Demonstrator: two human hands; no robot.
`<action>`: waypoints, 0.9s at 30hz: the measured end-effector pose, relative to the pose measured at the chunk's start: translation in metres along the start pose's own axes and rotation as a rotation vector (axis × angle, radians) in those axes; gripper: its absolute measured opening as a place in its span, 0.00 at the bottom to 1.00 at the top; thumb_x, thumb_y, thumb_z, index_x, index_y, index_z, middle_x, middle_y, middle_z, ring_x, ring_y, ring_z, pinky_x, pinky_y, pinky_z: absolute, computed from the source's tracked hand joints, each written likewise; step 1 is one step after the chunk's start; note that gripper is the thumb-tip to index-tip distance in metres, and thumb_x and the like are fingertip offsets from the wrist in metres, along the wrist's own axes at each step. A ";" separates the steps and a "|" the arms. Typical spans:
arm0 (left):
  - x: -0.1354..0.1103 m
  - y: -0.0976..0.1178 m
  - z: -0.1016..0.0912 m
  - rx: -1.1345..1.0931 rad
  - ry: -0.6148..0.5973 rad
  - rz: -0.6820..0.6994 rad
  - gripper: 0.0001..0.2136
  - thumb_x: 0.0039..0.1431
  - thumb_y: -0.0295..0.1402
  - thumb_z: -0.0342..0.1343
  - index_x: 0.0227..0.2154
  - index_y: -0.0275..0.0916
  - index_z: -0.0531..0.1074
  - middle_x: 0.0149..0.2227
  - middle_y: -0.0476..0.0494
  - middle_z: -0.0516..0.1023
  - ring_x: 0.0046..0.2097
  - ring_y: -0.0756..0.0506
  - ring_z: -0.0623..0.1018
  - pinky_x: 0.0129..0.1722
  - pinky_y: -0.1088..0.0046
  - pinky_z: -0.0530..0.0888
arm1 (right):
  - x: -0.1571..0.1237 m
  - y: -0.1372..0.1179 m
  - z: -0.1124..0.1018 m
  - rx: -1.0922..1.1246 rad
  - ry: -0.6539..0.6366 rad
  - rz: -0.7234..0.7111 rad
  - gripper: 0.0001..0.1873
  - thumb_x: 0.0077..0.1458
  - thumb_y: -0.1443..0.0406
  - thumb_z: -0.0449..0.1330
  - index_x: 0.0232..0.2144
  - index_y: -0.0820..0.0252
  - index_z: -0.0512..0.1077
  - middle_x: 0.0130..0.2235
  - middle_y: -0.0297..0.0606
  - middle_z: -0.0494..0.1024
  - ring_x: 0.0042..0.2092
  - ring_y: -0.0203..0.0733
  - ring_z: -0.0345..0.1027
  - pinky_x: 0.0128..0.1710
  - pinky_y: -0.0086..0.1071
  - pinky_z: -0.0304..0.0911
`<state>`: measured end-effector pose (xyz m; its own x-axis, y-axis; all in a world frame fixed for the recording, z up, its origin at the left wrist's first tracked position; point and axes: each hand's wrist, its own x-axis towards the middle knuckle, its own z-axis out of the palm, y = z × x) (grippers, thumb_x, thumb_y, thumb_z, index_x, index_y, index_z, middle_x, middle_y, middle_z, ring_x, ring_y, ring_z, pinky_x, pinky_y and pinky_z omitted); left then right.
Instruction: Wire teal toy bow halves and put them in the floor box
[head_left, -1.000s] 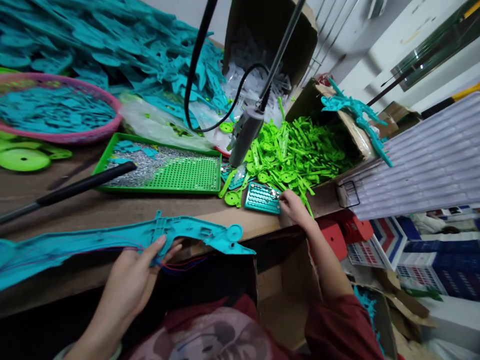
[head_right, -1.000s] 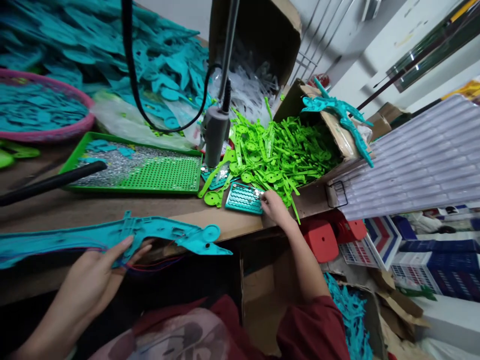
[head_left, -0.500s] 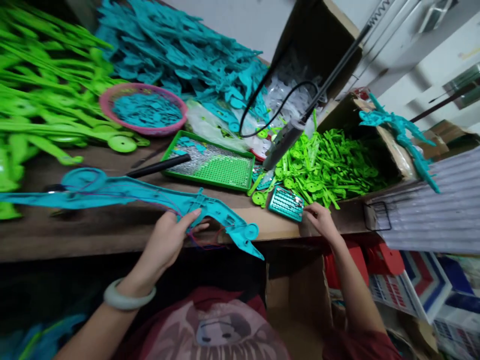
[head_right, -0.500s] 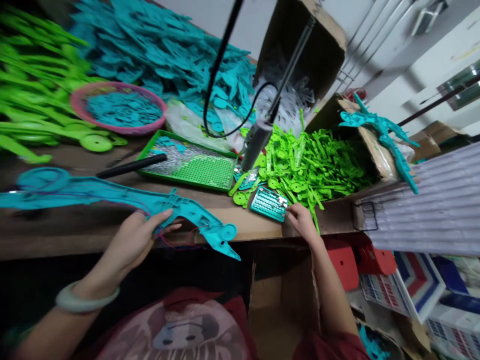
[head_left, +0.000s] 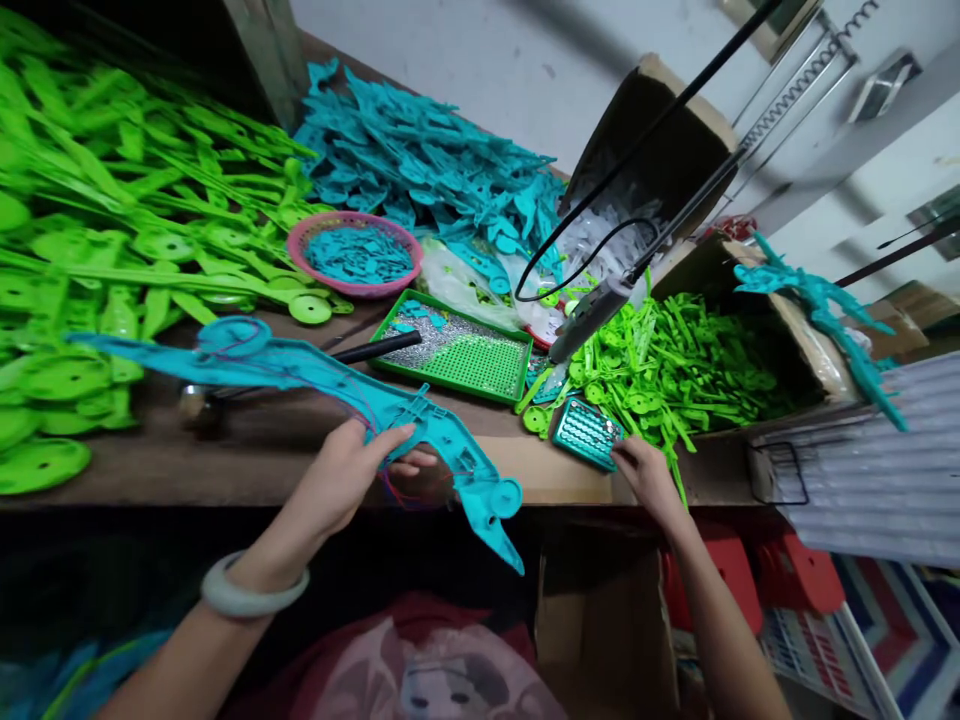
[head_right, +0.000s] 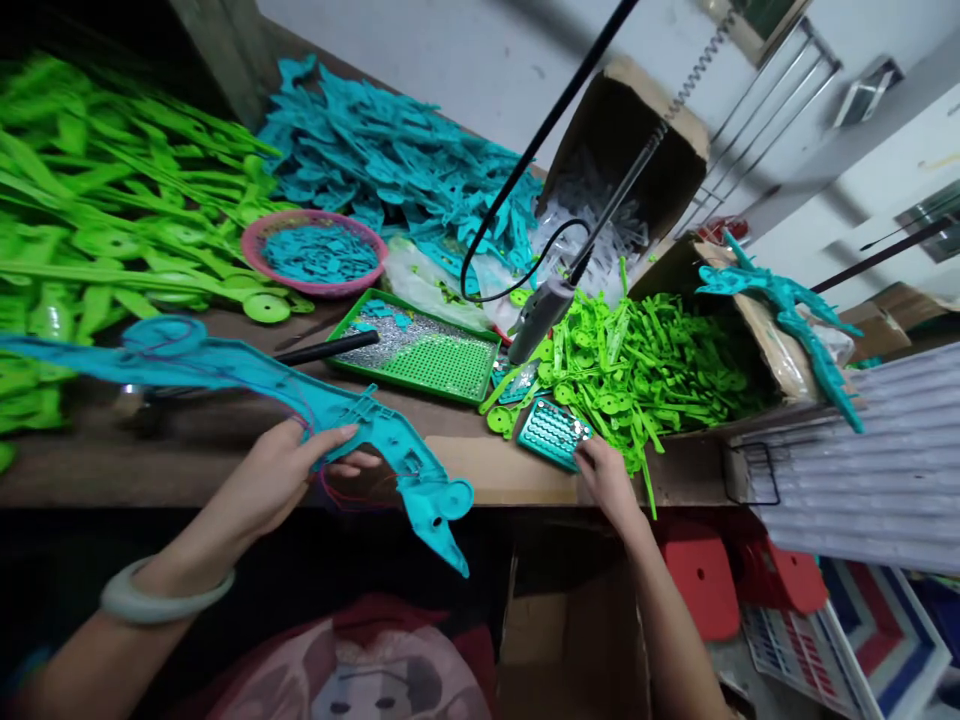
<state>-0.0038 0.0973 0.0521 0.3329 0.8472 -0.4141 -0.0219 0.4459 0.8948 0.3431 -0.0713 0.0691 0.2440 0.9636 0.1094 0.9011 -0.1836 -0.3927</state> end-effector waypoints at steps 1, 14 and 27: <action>-0.002 0.004 0.002 0.038 -0.062 -0.001 0.16 0.42 0.43 0.67 0.25 0.37 0.70 0.24 0.41 0.80 0.27 0.40 0.81 0.23 0.71 0.79 | -0.001 -0.020 0.000 0.043 0.038 -0.048 0.07 0.60 0.66 0.57 0.29 0.59 0.72 0.31 0.38 0.75 0.32 0.41 0.71 0.34 0.32 0.65; -0.030 0.049 0.021 0.224 -0.348 0.022 0.13 0.42 0.42 0.62 0.27 0.38 0.72 0.20 0.44 0.78 0.20 0.39 0.78 0.17 0.71 0.73 | -0.022 -0.159 0.023 -0.092 0.022 -0.832 0.14 0.65 0.73 0.50 0.49 0.68 0.70 0.31 0.44 0.73 0.31 0.41 0.66 0.27 0.32 0.63; -0.050 0.066 0.013 0.302 -0.419 0.060 0.13 0.48 0.42 0.60 0.30 0.38 0.70 0.21 0.47 0.78 0.20 0.42 0.78 0.17 0.73 0.72 | -0.040 -0.173 0.024 0.306 0.176 -0.624 0.15 0.61 0.76 0.57 0.49 0.60 0.69 0.41 0.45 0.77 0.40 0.40 0.73 0.39 0.32 0.72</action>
<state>-0.0092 0.0801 0.1339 0.6899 0.6526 -0.3133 0.1997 0.2444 0.9489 0.1685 -0.0735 0.1106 -0.2064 0.8208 0.5326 0.7573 0.4787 -0.4443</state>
